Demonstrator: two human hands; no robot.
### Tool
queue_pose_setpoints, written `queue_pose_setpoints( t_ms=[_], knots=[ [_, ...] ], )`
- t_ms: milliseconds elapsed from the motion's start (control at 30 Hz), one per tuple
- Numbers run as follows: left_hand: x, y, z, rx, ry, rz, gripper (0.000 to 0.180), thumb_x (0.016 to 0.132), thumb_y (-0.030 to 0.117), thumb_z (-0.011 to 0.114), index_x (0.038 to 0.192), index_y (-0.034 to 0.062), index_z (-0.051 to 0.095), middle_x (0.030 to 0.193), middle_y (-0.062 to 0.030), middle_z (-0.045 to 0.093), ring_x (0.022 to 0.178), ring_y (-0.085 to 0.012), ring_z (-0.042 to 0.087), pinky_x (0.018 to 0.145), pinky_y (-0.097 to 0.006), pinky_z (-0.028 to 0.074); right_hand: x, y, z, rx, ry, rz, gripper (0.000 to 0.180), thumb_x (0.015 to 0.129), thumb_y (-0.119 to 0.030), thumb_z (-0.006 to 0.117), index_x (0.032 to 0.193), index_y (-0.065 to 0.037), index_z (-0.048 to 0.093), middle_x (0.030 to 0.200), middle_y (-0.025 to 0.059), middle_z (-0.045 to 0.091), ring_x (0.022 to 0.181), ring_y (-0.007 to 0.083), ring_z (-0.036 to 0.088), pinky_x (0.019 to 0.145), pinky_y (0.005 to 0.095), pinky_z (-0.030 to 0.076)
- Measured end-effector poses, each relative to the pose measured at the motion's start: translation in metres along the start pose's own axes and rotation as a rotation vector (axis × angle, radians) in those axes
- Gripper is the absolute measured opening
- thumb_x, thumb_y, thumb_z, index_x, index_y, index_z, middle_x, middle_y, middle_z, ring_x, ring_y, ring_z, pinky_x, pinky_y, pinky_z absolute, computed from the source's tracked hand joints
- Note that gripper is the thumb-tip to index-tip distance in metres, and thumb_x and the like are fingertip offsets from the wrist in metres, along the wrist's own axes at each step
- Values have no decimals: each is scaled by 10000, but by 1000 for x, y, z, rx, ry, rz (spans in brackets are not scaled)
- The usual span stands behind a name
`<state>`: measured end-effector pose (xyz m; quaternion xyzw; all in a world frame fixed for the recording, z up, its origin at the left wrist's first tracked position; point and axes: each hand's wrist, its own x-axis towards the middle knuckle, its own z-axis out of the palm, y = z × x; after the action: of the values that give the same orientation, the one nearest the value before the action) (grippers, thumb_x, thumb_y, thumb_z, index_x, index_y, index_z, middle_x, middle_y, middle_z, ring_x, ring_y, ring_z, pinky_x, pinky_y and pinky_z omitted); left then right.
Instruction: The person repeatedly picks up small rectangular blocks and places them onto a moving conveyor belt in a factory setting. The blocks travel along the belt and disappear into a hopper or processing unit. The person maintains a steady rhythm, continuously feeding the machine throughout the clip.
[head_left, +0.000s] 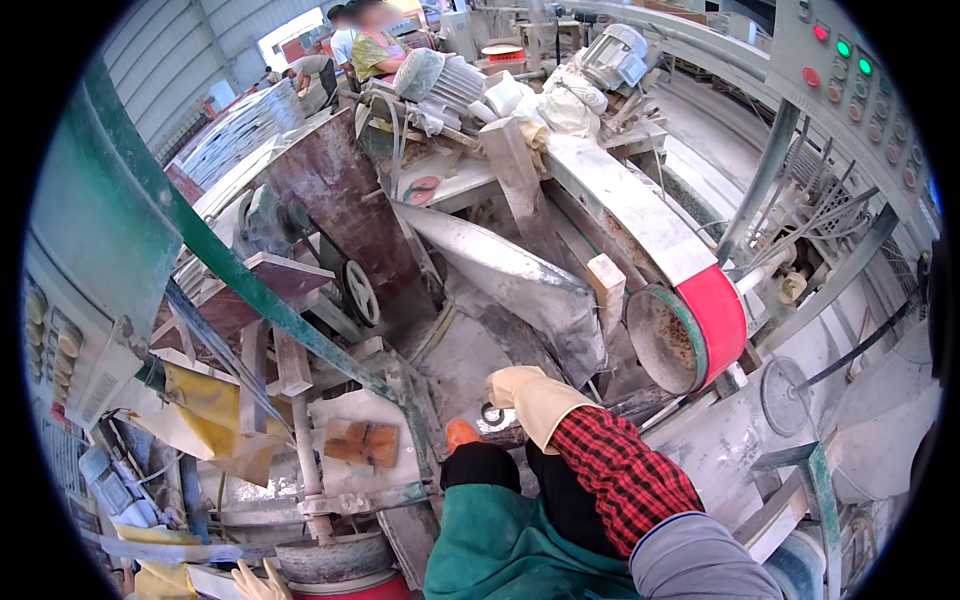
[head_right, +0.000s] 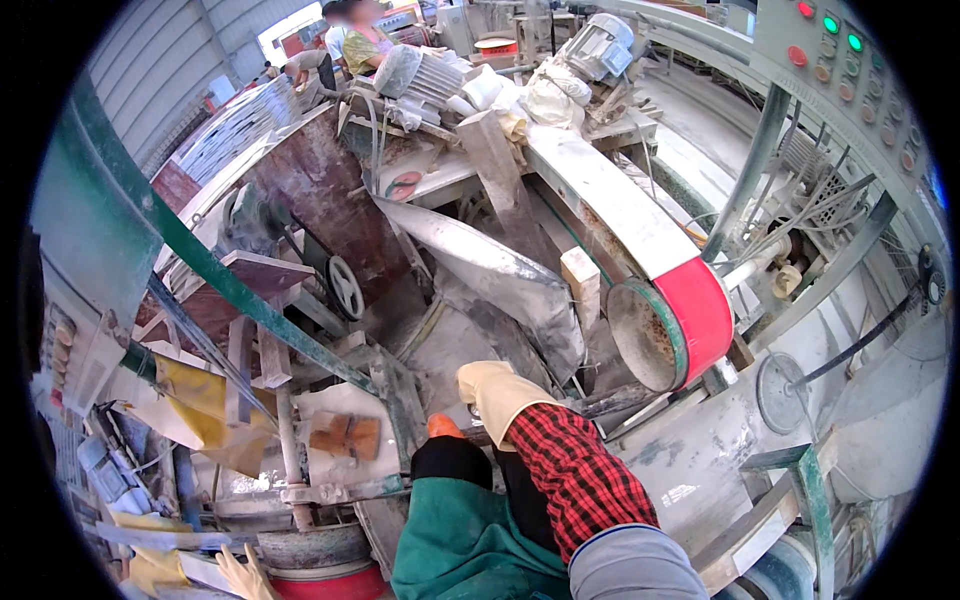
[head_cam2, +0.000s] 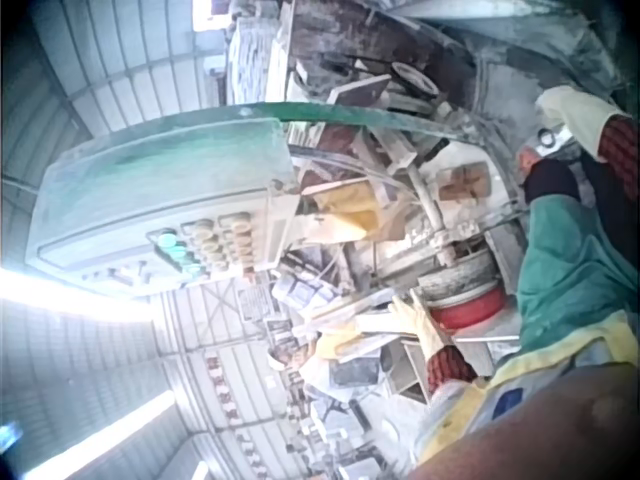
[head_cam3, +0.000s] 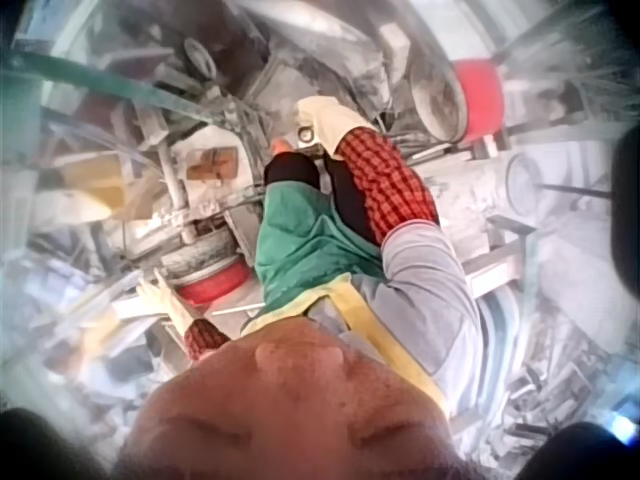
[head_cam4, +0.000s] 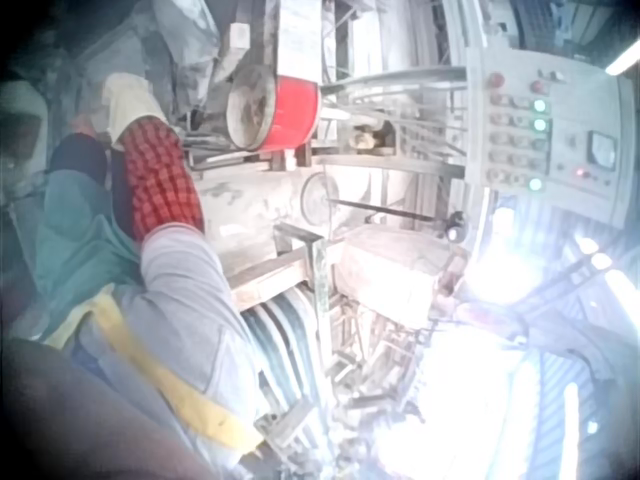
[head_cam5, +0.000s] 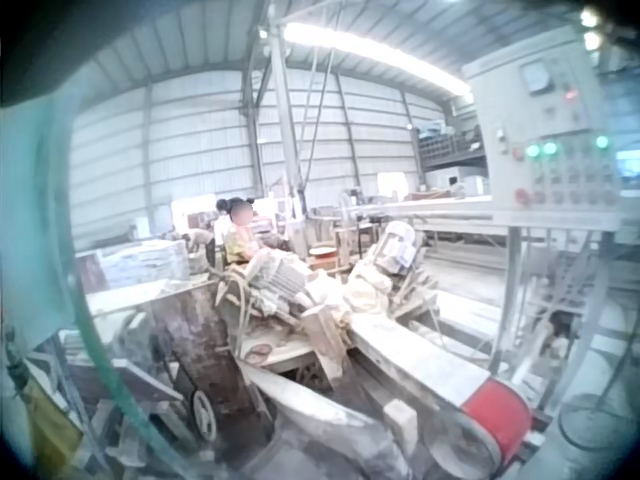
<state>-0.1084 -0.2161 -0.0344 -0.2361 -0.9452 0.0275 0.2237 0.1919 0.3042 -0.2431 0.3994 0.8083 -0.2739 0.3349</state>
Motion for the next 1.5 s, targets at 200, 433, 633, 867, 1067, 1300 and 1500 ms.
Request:
queue_pose_setpoints(
  t_ms=[200, 433, 633, 867, 1067, 1300, 1500],
  knots=[
    [-8, -31, 38, -16, -159, -122, 539, 890, 475, 548, 1278, 101, 570, 1308, -192, 536, 1175, -380, 494, 1022, -474, 365, -71, -29, -32, 89, 6, 66, 414, 899, -308, 452, 1305, -298, 533, 1324, -67, 554, 1170, 242, 567, 948, 409, 479],
    [-6, -23, 46, -61, -163, -119, 538, 892, 478, 542, 1274, 100, 574, 1301, -189, 543, 1172, -381, 496, 1020, -476, 365, -1, -10, -2, -298, -33, -110, 426, 880, -302, 490, 1303, -299, 538, 1269, -27, 598, 1115, 275, 603, 911, 430, 501],
    [-7, -28, 49, -75, -173, -139, 537, 895, 481, 537, 1270, 99, 577, 1295, -187, 550, 1170, -381, 498, 1018, -477, 366, -20, -18, -8, -179, -32, -76, 431, 876, -290, 492, 1304, -301, 538, 1277, -27, 593, 1108, 276, 605, 908, 423, 505],
    [-10, -28, 55, -104, -185, -143, 536, 897, 484, 530, 1265, 97, 581, 1288, -184, 557, 1167, -381, 500, 1016, -479, 366, -33, -20, -12, -212, -41, -49, 429, 877, -277, 494, 1304, -294, 534, 1276, -28, 592, 1108, 274, 605, 918, 416, 502],
    [-16, -35, 59, -157, -188, -155, 535, 899, 487, 525, 1262, 96, 584, 1282, -181, 564, 1164, -381, 502, 1015, -481, 366, -42, -28, -21, 29, -69, 80, 417, 881, -287, 496, 1296, -298, 537, 1264, -29, 600, 1119, 267, 601, 924, 411, 500],
    [-17, -12, 43, -29, -182, -143, 500, 908, 505, 484, 1239, 152, 613, 1200, -128, 628, 1103, -350, 546, 974, -453, 401, -38, -26, -21, 67, -59, 142, 408, 890, -299, 478, 1293, -300, 544, 1265, -16, 600, 1121, 279, 598, 925, 432, 496],
    [-19, -16, 47, 49, -168, -167, 468, 899, 516, 486, 1214, 206, 638, 1132, -112, 662, 1011, -344, 588, 900, -449, 446, -48, -28, -22, -6, 2, -15, 422, 892, -302, 474, 1309, -300, 539, 1275, 9, 593, 1146, 291, 578, 945, 437, 481]
  ],
)
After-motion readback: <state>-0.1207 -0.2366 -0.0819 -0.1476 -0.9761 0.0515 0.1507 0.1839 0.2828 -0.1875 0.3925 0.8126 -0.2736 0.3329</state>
